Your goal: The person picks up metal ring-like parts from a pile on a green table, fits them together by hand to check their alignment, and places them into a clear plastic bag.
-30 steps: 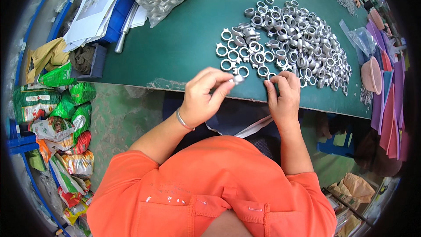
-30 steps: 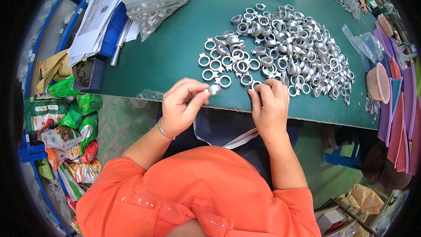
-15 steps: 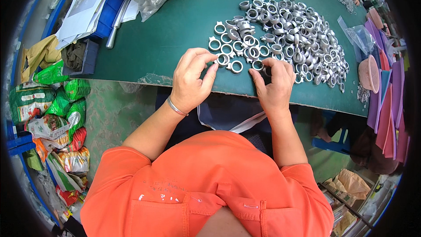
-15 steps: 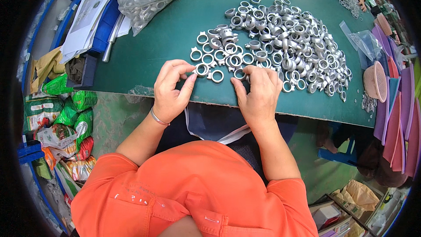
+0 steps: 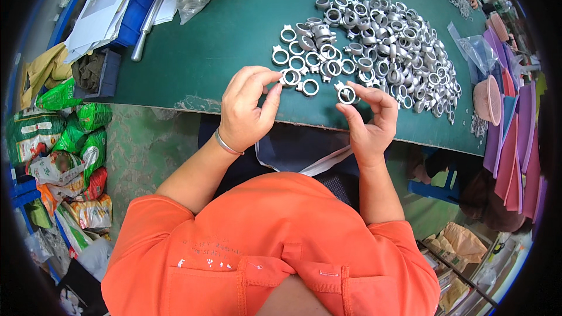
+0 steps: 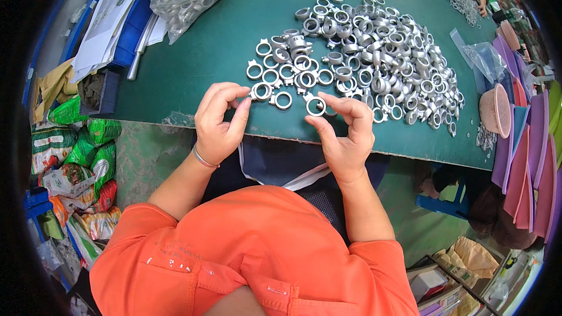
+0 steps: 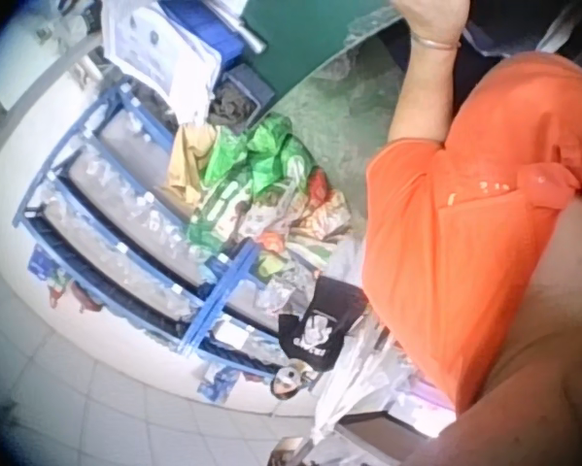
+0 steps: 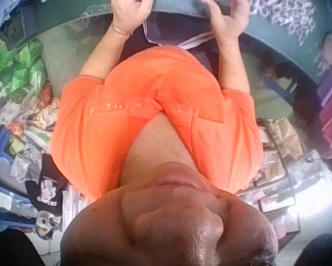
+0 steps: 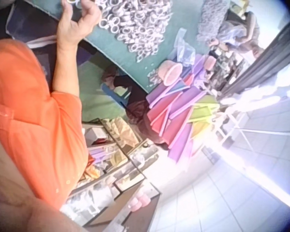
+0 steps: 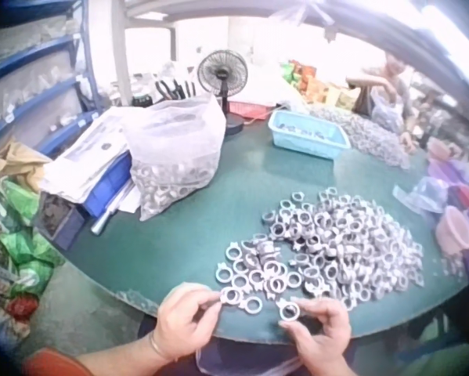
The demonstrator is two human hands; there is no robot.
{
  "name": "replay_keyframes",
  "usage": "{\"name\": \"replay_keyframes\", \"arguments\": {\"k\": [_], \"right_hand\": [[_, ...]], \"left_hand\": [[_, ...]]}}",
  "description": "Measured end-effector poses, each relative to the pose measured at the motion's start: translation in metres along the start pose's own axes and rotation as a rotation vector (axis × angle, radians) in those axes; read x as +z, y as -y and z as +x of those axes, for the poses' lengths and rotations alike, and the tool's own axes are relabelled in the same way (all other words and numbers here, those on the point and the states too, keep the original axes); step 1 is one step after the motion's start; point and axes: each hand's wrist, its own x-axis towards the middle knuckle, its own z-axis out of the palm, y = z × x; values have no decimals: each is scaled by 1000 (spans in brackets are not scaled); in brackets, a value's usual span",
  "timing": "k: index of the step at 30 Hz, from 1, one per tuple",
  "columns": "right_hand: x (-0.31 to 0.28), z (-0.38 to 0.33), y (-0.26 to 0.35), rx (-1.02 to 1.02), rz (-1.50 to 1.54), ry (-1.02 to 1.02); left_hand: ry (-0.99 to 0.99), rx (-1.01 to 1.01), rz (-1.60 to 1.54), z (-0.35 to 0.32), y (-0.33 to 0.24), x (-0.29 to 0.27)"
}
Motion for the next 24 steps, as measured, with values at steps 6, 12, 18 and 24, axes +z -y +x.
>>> {"name": "replay_keyframes", "arguments": {"k": [6, 12, 18, 24], "right_hand": [[-4, 1, 13, 283, 229, -69], [25, 85, 41, 263, 586, 118], [98, 215, 88, -307, 275, 135], [130, 244, 100, -223, 275, 163]], "left_hand": [[-23, 42, 36, 1, -2, -3], [-56, 90, 45, 1, -2, -4], [-83, 82, 38, -3, 0, -2], [-96, 62, 44, -11, 1, 3]]}}
